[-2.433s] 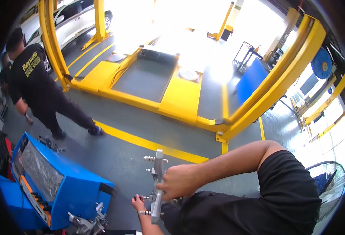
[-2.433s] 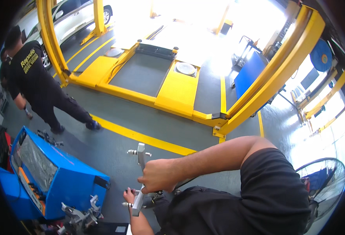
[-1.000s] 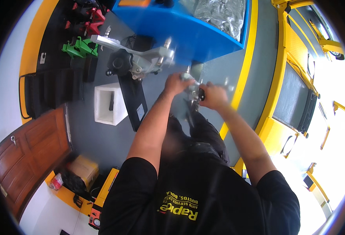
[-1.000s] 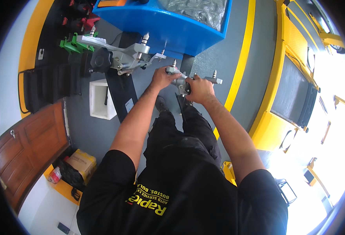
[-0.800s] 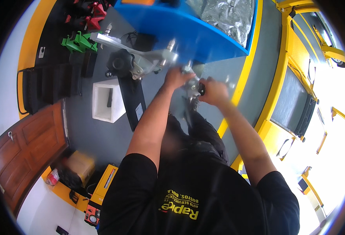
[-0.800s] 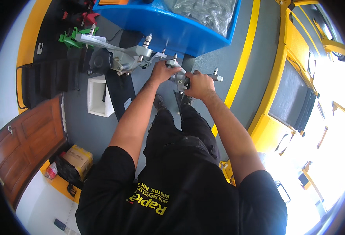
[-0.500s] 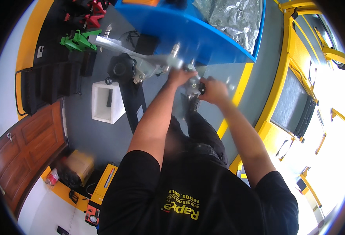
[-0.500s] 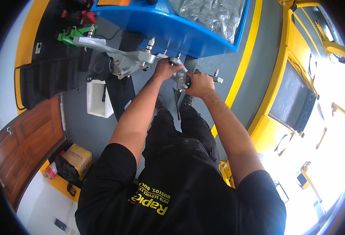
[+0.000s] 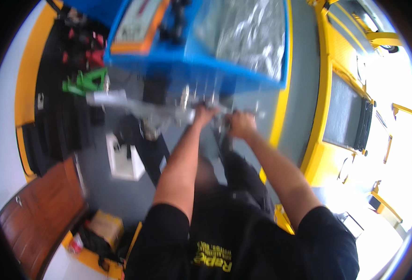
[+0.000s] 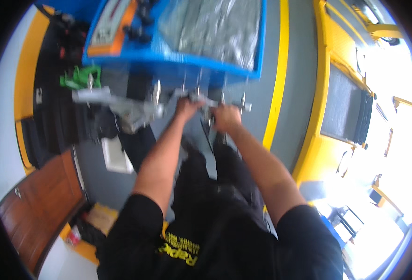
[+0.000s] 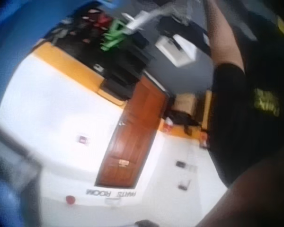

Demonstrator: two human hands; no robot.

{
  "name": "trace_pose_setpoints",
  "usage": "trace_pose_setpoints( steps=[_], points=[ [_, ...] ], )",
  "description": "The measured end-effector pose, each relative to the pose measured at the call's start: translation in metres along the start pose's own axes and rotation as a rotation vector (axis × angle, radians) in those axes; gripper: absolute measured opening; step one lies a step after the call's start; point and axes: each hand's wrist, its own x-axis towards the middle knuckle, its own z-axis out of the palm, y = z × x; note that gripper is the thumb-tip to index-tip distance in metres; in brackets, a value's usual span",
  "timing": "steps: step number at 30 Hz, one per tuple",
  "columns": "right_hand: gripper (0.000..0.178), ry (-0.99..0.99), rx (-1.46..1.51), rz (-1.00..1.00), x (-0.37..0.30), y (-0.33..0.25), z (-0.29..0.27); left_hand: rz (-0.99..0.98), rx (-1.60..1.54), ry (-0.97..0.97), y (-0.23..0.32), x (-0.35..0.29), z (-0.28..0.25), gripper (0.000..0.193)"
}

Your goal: The person pushes and adjusts an alignment sensor on its stand and uses a computer interface to calibrate it.

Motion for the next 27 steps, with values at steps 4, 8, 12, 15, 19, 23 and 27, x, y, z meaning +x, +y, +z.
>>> trace_pose_setpoints(
  steps=[4,8,12,15,19,23,27],
  points=[
    [0.058,-0.061,-0.033,0.018,0.009,-0.002,0.004,0.089,0.348,0.154,-0.036,0.004,0.012,0.057],
    [0.052,0.044,0.066,-0.003,-0.001,0.003,0.02,0.061,0.003,0.048,-0.025,0.001,0.011,0.044],
    [0.054,0.115,0.099,0.016,-0.007,0.008,0.021,0.009,-0.066,-0.009,-0.038,0.009,0.022,0.05],
    [0.061,0.025,0.069,-0.059,0.003,-0.002,0.008,-0.09,-0.058,0.024,-0.062,0.016,0.013,0.055],
    [0.064,0.011,0.027,-0.101,0.007,0.001,0.005,-0.079,-0.026,0.034,-0.074,0.023,0.015,0.061],
    [0.068,-0.036,-0.039,-0.181,-0.007,0.003,-0.013,-0.128,-0.02,-0.014,-0.073,0.021,0.01,0.064],
    [0.085,-0.013,-0.037,-0.118,-0.035,0.018,-0.015,-0.115,-0.085,-0.083,-0.056,0.014,0.016,0.064]
  ],
)
